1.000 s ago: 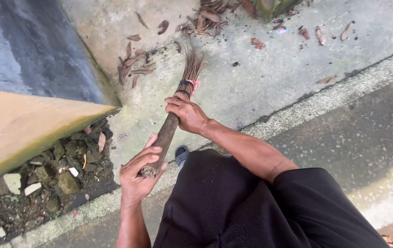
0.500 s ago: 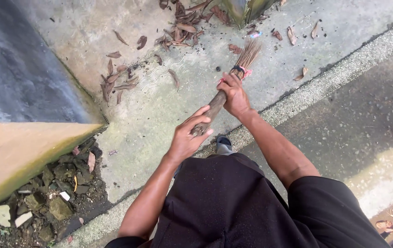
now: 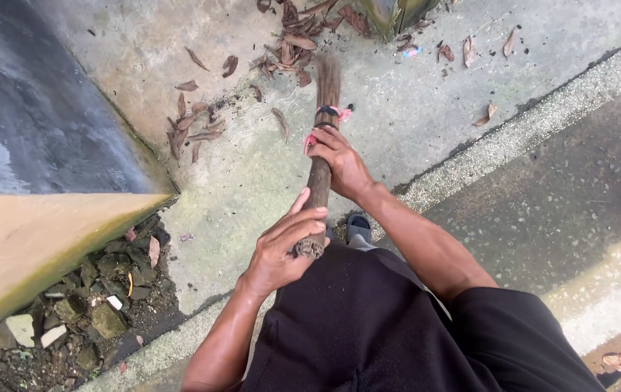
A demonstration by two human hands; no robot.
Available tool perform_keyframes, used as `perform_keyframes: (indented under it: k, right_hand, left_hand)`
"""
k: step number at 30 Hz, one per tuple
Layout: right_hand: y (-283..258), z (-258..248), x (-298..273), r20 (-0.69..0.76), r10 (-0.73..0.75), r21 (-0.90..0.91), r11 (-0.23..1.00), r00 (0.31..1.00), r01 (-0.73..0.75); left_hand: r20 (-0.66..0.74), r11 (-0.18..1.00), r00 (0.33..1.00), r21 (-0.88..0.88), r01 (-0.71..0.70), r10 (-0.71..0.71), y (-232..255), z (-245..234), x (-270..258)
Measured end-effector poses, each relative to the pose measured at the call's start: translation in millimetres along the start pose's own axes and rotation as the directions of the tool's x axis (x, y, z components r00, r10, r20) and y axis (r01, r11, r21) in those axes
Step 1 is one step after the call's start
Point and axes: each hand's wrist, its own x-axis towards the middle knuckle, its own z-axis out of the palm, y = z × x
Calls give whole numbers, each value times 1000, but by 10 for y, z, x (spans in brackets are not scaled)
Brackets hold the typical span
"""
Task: Sweeping dry leaves and debris off a concrete walkway using a broom.
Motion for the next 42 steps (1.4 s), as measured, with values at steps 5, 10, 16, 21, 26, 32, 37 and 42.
perform_keyframes:
  k: [5, 10, 16, 21, 26, 32, 37, 42]
  right_hand:
    - [1, -263, -170, -25, 17, -73, 997, 1000, -19]
    - [511, 69, -407, 9, 67, -92, 994, 998, -66]
    - [114, 429, 17, 20, 48, 41, 998, 999, -49]
    - [-320, -111, 229, -37, 16, -69, 997, 999, -19]
    - [-244, -747, -216, -78, 122, -238, 962, 990, -137]
    - [310, -1444, -990, -161, 215, -389, 883, 963, -262]
    - [1034, -1907, -1560, -195, 283, -449, 826, 939, -342]
    - [1211, -2002, -1335, -67, 252, -233, 937, 965, -261]
  left_hand:
    - [-46, 995, 999, -96, 6, -10, -78, 130, -18]
    - [-9, 983, 995, -156, 95, -97, -547, 253, -130]
    - [-4, 998, 998, 5, 66, -66, -380, -284, -17]
    - [139, 998, 990, -63, 10, -1, -51, -475, 152]
    - [224, 976, 975, -214, 51, -2, -129, -177, 243]
    - [275, 901, 961, -410, 139, -24, -393, 741, 444]
    - [262, 853, 963, -486, 192, -67, -643, 1748, 551]
    - [200, 926, 960, -284, 249, -197, -325, 1933, 754]
